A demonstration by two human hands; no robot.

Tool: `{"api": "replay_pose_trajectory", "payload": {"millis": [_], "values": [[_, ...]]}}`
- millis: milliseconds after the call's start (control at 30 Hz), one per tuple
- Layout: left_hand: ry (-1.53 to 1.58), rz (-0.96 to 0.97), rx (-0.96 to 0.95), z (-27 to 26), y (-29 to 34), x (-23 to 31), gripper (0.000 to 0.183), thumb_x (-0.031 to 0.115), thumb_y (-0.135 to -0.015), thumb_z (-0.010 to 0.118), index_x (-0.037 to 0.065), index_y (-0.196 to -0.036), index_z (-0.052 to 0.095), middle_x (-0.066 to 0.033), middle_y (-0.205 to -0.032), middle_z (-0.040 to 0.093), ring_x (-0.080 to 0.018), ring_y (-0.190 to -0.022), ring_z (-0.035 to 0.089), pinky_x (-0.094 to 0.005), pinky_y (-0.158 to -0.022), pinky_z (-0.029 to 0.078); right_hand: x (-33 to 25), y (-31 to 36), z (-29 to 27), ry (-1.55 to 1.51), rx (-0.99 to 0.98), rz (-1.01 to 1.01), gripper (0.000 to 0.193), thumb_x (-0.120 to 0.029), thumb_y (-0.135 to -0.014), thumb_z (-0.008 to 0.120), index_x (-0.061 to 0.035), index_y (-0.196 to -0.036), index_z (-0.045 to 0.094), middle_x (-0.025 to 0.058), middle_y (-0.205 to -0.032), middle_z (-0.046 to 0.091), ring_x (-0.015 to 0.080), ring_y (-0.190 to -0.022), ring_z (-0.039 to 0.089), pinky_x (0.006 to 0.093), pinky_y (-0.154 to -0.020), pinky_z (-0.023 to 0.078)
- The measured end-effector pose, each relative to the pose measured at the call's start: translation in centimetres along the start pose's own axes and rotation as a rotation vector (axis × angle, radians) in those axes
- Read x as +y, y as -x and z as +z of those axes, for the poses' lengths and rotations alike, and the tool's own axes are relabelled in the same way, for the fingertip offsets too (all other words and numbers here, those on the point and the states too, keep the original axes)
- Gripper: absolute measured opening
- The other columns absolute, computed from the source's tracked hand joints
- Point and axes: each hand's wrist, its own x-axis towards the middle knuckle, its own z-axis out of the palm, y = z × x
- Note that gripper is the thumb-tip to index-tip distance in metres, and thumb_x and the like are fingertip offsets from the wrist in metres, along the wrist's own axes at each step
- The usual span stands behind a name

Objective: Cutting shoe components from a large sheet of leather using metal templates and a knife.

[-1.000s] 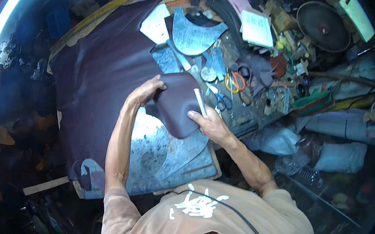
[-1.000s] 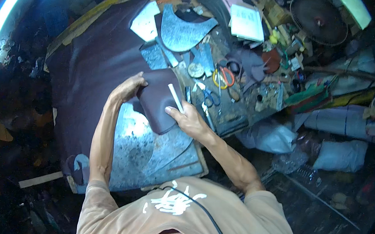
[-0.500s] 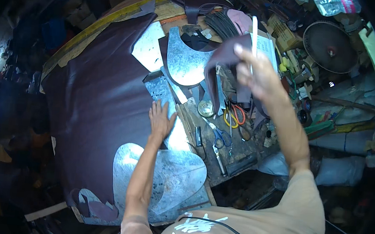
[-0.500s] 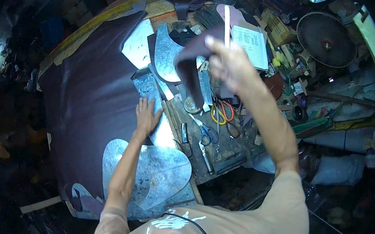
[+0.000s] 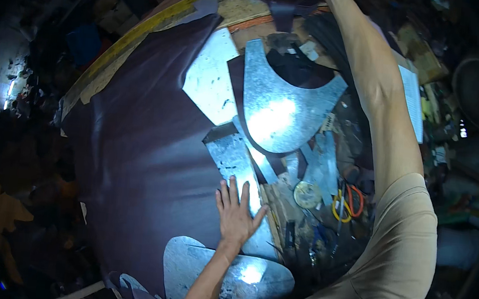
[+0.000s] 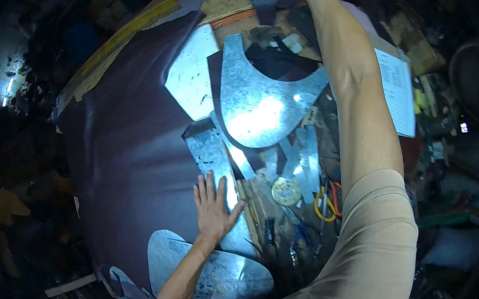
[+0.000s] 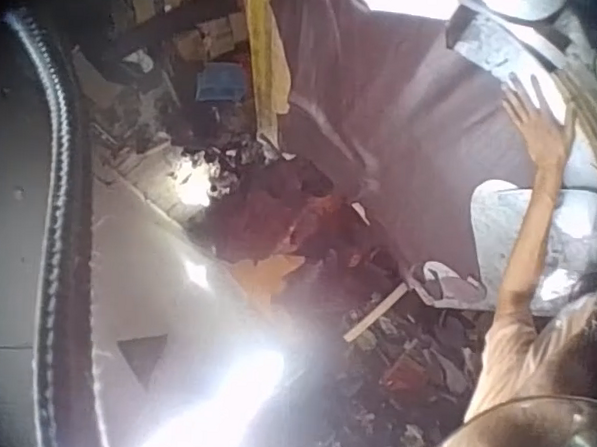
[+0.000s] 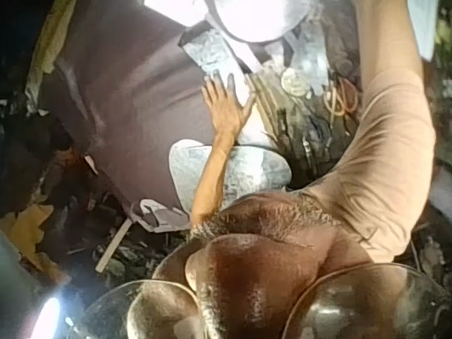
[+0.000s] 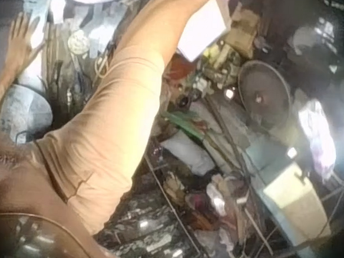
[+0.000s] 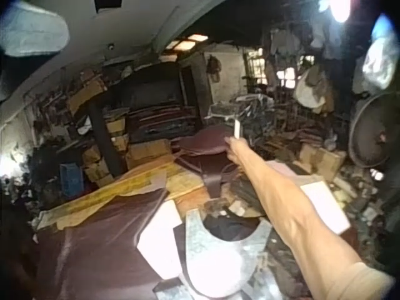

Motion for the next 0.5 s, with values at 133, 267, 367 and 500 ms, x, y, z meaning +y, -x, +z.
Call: {"api": "replay_pose_trajectory", "payload": {"millis": [133, 267, 367, 500], "values": [[0.085, 0.131, -0.017, 0.7, -1.9, 3.2, 0.079, 0.056, -0.087, 0.055, 0.002, -0.142, 0.037, -0.0289, -0.151, 0.020, -0.0477, -0.142, 0.010, -0.0585, -0.113, 0.008, 6.7, -5.0, -13.9, 0.330, 0.365, -0.165, 0.013, -0.007, -0.088, 0.057, -0.0026, -0.100, 0.060, 0.0011, -0.068, 0.061, 0.0131, -0.052, 0.050, 0.0289, -0.042, 0.037], [-0.045, -0.022, -0.011, 0.3, 0.1, -0.8, 0.079, 0.056, -0.087, 0.055, 0.001, -0.141, 0.038, -0.0290, -0.152, 0.020, -0.0478, -0.142, 0.010, -0.0585, -0.113, 0.008, 10.4, 12.1, -3.1, 0.237, 0.027, -0.179, 0.026, -0.018, -0.092, 0.054, 0.0003, -0.109, 0.062, 0.0099, -0.082, 0.067, 0.0146, -0.071, 0.061, 0.0301, -0.060, 0.046], [-0.048, 0.055, 0.048, 1.1, -0.5, -0.3, 0.078, 0.055, -0.087, 0.055, 0.000, -0.140, 0.040, -0.0284, -0.151, 0.023, -0.0467, -0.142, 0.014, -0.0573, -0.114, 0.009, 2.6, 19.3, -6.3, 0.359, -0.132, -0.192, 0.030, -0.023, -0.093, 0.052, 0.0018, -0.106, 0.062, 0.0171, -0.087, 0.070, 0.0229, -0.081, 0.069, 0.0356, -0.073, 0.051], [-0.042, 0.081, 0.095, 0.6, -1.1, 0.7, 0.076, 0.054, -0.089, 0.052, 0.001, -0.141, 0.038, -0.0275, -0.151, 0.023, -0.0453, -0.142, 0.014, -0.0547, -0.115, 0.009, 2.1, 27.2, -14.1, 0.885, -0.192, -0.426, 0.028, -0.023, -0.092, 0.053, 0.0006, -0.104, 0.062, 0.0259, -0.093, 0.066, 0.0413, -0.090, 0.065, 0.0459, -0.078, 0.050]]}}
